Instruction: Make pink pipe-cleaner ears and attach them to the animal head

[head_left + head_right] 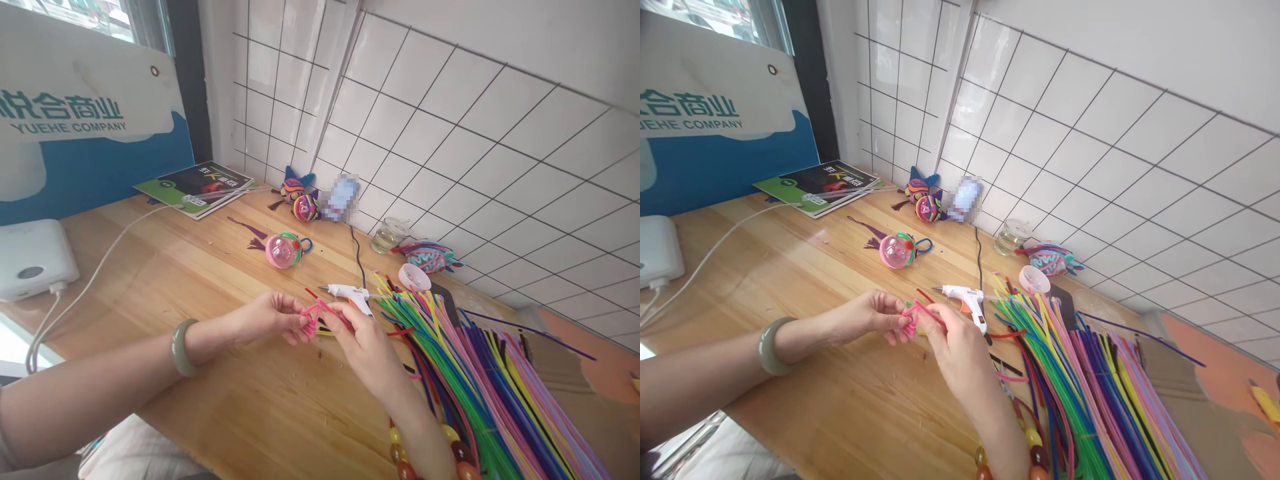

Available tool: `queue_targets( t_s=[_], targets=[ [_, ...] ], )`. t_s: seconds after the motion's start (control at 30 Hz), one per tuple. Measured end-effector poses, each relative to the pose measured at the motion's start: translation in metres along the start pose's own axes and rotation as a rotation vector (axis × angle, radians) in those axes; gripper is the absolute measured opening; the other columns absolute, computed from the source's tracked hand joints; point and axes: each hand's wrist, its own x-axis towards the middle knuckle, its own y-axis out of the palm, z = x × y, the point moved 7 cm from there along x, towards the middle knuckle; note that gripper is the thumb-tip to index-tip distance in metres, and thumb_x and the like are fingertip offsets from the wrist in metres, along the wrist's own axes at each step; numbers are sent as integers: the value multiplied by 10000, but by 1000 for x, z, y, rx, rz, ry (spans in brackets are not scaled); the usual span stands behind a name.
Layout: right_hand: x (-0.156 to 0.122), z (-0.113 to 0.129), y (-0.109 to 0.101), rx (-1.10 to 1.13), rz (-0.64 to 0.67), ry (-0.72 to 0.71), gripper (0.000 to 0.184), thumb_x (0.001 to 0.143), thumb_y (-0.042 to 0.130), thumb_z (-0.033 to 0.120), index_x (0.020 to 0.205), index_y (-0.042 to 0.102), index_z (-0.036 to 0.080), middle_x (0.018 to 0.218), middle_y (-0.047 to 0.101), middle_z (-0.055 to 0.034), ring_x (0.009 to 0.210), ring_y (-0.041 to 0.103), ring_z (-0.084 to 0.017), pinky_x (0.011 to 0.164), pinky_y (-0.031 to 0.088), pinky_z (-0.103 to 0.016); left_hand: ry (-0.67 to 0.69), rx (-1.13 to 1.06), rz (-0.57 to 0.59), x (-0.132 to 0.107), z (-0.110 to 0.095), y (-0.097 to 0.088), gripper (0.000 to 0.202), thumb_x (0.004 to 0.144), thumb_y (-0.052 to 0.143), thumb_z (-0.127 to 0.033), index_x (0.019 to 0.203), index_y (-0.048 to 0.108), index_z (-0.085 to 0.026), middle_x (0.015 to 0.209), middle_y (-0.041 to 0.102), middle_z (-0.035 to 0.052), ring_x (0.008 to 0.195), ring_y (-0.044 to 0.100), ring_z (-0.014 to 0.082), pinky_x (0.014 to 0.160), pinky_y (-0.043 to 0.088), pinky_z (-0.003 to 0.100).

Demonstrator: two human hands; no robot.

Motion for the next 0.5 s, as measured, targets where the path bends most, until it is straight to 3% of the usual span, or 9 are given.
queue_targets(
  t_s=[0.2,0.5],
  targets=[
    [0,2,5,-79,-7,-75,270,876,360,269,808,618,231,708,628,-8,674,573,-157,639,397,-247,-41,-120,-137,-1,-2,-12,250,686,646,-310,814,589,-103,829,661,104,744,636,179,605,493,236],
    [0,3,6,-94,-130,-91,175,840,403,210,783,568,203,735,609,-28,684,549,-164,637,398,-252,-37,-128,-146,-1,-3,-12,258,690,639,-312,831,597,-101,853,660,107,752,639,187,607,492,245]
  ],
)
